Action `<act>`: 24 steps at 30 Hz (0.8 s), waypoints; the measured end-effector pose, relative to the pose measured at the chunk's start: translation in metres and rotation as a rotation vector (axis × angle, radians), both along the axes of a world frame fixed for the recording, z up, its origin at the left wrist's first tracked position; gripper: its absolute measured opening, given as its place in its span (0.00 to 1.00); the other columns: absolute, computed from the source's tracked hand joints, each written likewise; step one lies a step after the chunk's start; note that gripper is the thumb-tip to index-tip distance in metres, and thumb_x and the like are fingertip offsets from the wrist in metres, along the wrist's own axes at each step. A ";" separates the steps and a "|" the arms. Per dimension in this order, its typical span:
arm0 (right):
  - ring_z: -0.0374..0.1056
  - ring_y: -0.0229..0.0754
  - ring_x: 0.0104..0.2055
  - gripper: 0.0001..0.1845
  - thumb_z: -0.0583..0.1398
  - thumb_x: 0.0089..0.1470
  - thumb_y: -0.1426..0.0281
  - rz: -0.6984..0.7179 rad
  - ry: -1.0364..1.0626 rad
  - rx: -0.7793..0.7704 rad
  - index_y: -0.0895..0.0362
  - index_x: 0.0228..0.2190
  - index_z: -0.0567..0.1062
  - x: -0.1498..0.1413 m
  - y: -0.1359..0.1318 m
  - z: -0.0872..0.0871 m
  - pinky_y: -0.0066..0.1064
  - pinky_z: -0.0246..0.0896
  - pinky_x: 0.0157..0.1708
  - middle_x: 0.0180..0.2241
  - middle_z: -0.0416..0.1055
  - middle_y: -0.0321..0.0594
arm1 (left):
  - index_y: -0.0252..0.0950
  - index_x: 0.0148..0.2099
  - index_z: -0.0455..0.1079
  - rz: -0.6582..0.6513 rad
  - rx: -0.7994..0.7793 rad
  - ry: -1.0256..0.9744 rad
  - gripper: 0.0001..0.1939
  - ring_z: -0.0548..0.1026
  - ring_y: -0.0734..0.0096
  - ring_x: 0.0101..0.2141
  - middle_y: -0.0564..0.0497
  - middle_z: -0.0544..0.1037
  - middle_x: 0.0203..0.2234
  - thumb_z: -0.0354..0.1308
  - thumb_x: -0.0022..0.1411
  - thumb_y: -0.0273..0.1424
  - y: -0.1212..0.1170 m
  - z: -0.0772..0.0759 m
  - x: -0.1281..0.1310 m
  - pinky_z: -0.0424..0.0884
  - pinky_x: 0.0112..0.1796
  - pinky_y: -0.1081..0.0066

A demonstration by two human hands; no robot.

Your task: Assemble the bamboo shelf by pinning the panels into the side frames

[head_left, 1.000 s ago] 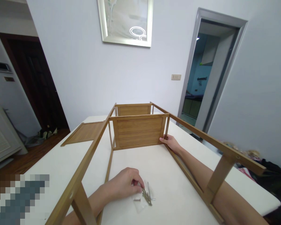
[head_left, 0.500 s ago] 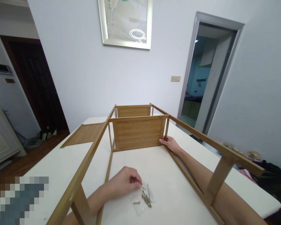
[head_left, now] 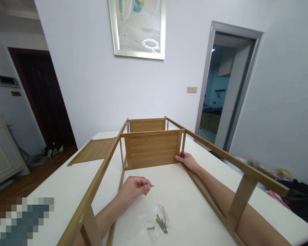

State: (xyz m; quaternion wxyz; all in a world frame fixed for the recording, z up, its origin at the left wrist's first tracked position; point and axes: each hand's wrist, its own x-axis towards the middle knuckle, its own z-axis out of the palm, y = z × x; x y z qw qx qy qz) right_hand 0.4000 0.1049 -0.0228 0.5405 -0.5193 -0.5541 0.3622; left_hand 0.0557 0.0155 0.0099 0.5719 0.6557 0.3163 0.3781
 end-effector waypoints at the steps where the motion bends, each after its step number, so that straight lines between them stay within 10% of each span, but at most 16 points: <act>1: 0.69 0.43 0.32 0.23 0.70 0.38 0.52 0.002 0.001 0.001 0.55 0.29 0.72 0.000 0.000 0.000 0.35 0.63 0.36 0.26 0.74 0.33 | 0.32 0.32 0.79 0.025 -0.024 -0.031 0.20 0.66 0.75 0.25 0.52 0.74 0.21 0.69 0.48 0.45 0.001 0.002 -0.001 0.62 0.30 0.72; 24: 0.69 0.44 0.33 0.21 0.69 0.40 0.54 0.000 -0.012 0.012 0.55 0.29 0.73 -0.001 0.000 0.002 0.37 0.63 0.39 0.29 0.75 0.35 | 0.32 0.31 0.77 0.215 -0.182 -0.475 0.11 0.66 0.80 0.26 0.53 0.72 0.24 0.71 0.50 0.34 0.022 0.029 -0.037 0.64 0.31 0.76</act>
